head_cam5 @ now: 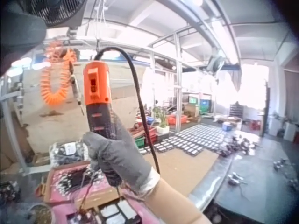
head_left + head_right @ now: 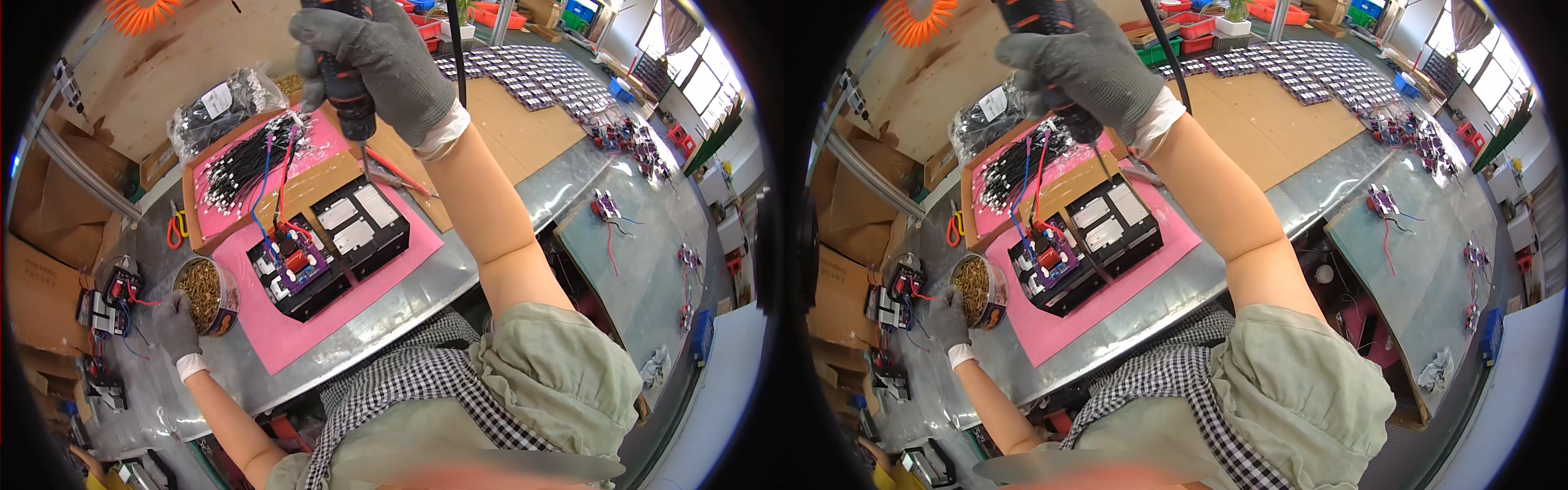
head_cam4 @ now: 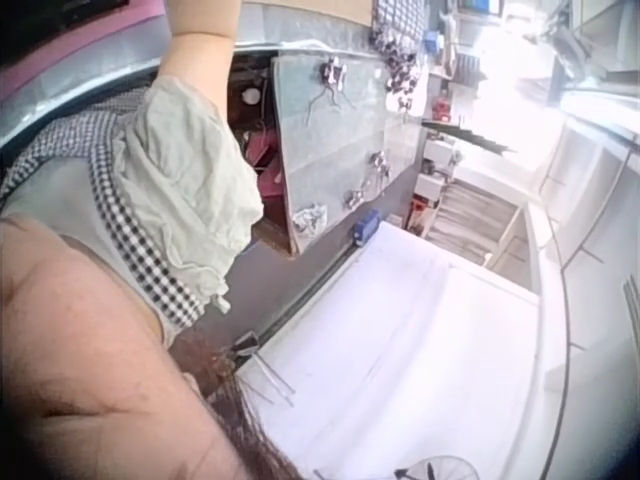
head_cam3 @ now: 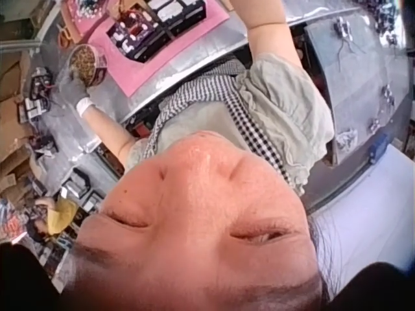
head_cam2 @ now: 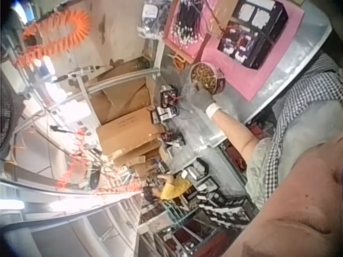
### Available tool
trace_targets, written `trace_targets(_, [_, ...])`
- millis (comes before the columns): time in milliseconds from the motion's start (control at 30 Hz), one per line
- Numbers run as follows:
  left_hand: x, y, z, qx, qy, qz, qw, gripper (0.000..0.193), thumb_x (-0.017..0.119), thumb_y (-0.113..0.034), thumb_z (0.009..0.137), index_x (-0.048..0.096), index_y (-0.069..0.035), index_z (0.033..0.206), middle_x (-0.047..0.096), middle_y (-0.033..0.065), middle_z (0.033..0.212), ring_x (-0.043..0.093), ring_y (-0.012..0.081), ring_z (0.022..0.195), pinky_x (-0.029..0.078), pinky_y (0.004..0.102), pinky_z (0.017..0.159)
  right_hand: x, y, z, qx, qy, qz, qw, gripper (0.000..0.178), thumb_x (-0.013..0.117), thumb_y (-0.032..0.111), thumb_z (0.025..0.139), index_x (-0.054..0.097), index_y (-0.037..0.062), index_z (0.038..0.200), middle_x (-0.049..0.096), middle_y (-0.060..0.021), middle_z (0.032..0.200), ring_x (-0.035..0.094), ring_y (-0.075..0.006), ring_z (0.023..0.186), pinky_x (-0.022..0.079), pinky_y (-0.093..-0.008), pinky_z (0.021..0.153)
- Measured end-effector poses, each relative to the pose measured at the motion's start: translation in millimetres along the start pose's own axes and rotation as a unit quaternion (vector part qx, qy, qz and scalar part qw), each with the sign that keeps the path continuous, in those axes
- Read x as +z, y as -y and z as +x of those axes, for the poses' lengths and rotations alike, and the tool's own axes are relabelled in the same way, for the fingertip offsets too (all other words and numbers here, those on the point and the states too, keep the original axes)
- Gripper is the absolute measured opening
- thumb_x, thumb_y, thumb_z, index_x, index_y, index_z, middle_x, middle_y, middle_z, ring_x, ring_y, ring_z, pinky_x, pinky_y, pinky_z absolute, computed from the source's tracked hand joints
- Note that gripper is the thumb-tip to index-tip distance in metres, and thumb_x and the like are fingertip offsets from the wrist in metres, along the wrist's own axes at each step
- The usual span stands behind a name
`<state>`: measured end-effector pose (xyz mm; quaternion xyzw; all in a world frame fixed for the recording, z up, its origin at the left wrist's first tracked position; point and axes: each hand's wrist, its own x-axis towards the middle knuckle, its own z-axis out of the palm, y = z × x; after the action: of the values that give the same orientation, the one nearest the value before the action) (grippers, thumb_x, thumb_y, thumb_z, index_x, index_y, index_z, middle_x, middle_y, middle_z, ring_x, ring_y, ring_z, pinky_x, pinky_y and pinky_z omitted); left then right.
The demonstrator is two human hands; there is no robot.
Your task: Assembling and screwing together components of a purple electronic device using an electric screwdriver.
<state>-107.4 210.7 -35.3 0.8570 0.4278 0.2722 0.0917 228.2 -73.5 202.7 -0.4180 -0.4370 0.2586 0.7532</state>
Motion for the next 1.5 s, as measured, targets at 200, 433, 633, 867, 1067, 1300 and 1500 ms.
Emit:
trace_targets(200, [-7.1, -40.5, -18.1, 0.009, -0.076, -0.259, 0.963, 0.024, 0.070, -0.001, 0.088, 0.071, -0.002, 0.112, 0.073, 0.0108, 0.092, 0.067, 0.0187, 0.084, 0.053, 0.0312, 0.081, 39.9, -26.3, -15.6, 0.021, 0.089, 0.048, 0.995, 0.040, 0.079, 0.015, 0.081, 0.055, 0.0048, 0.111, 0.061, -0.0032, 0.067, 0.062, -0.0133, 0.050, 0.052, -0.0271, 0.046])
trace_targets(433, [-7.9, -178.0, -82.5, -0.016, 0.006, -0.518, 0.855, 0.047, 0.081, 0.003, 0.076, 0.067, -0.002, 0.120, 0.073, 0.0050, 0.099, 0.068, 0.0141, 0.092, 0.047, 0.0383, 0.105, 84.3, -48.3, -28.6, -0.111, 0.130, 0.132, 0.976, 0.032, 0.058, 0.024, 0.101, 0.045, 0.0034, 0.122, 0.061, -0.0095, 0.073, 0.062, -0.0190, 0.059, 0.055, -0.0327, 0.054])
trace_targets(633, [-7.6, -179.0, -83.5, 0.068, -0.040, -0.479, 0.874, 0.051, 0.086, -0.003, 0.072, 0.069, -0.006, 0.120, 0.072, 0.0018, 0.082, 0.069, 0.0129, 0.088, 0.033, 0.0459, 0.118, 105.3, -65.1, -27.9, -0.049, 0.155, 0.244, 0.956, 0.064, 0.066, 0.022, 0.098, 0.031, 0.0062, 0.150, 0.059, -0.0071, 0.075, 0.060, -0.0164, 0.059, 0.053, -0.0326, 0.055])
trace_targets(867, [-13.2, -177.6, -85.6, 0.094, -0.050, -0.461, 0.881, 0.050, 0.085, -0.003, 0.075, 0.067, -0.002, 0.122, 0.076, 0.0057, 0.087, 0.070, 0.0144, 0.090, 0.032, 0.0448, 0.118, 94.3, -68.3, -25.5, -0.092, 0.169, 0.221, 0.956, 0.064, 0.065, 0.023, 0.099, 0.031, 0.0058, 0.150, 0.060, -0.0083, 0.075, 0.061, -0.0180, 0.060, 0.054, -0.0341, 0.055])
trace_targets(1067, [-17.3, -191.1, -79.8, -0.026, 0.070, -0.599, 0.797, 0.076, 0.085, -0.003, 0.074, 0.050, 0.001, 0.141, 0.067, 0.0165, 0.122, 0.068, 0.0253, 0.104, 0.038, 0.0456, 0.114, 72.5, -68.8, -17.9, -0.137, 0.172, 0.193, 0.956, 0.064, 0.064, 0.024, 0.099, 0.030, 0.0054, 0.151, 0.061, -0.0094, 0.076, 0.061, -0.0193, 0.060, 0.054, -0.0354, 0.056])
trace_targets(1300, [6.5, -196.7, -21.4, 0.109, 0.153, -0.254, 0.949, 0.132, 0.097, -0.035, 0.052, 0.026, 0.001, 0.156, 0.051, 0.0220, 0.145, 0.042, 0.0419, 0.137, 0.036, 0.0481, 0.115, 26.6, -99.4, 14.6, -0.179, 0.239, 0.195, 0.934, 0.057, 0.067, 0.022, 0.097, 0.038, 0.0049, 0.143, 0.061, -0.0072, 0.075, 0.063, -0.0183, 0.061, 0.057, -0.0339, 0.058])
trace_targets(1500, [17.7, -201.2, -21.3, 0.084, 0.193, -0.258, 0.943, 0.125, 0.095, -0.031, 0.056, 0.028, -0.001, 0.157, 0.058, 0.0202, 0.130, 0.050, 0.0383, 0.122, 0.039, 0.0468, 0.112, 23.8, -105.4, 6.0, -0.015, 0.013, 0.084, 0.996, 0.027, 0.068, 0.019, 0.097, 0.051, 0.0068, 0.113, 0.061, -0.0056, 0.076, 0.061, -0.0149, 0.059, 0.057, -0.0316, 0.059])
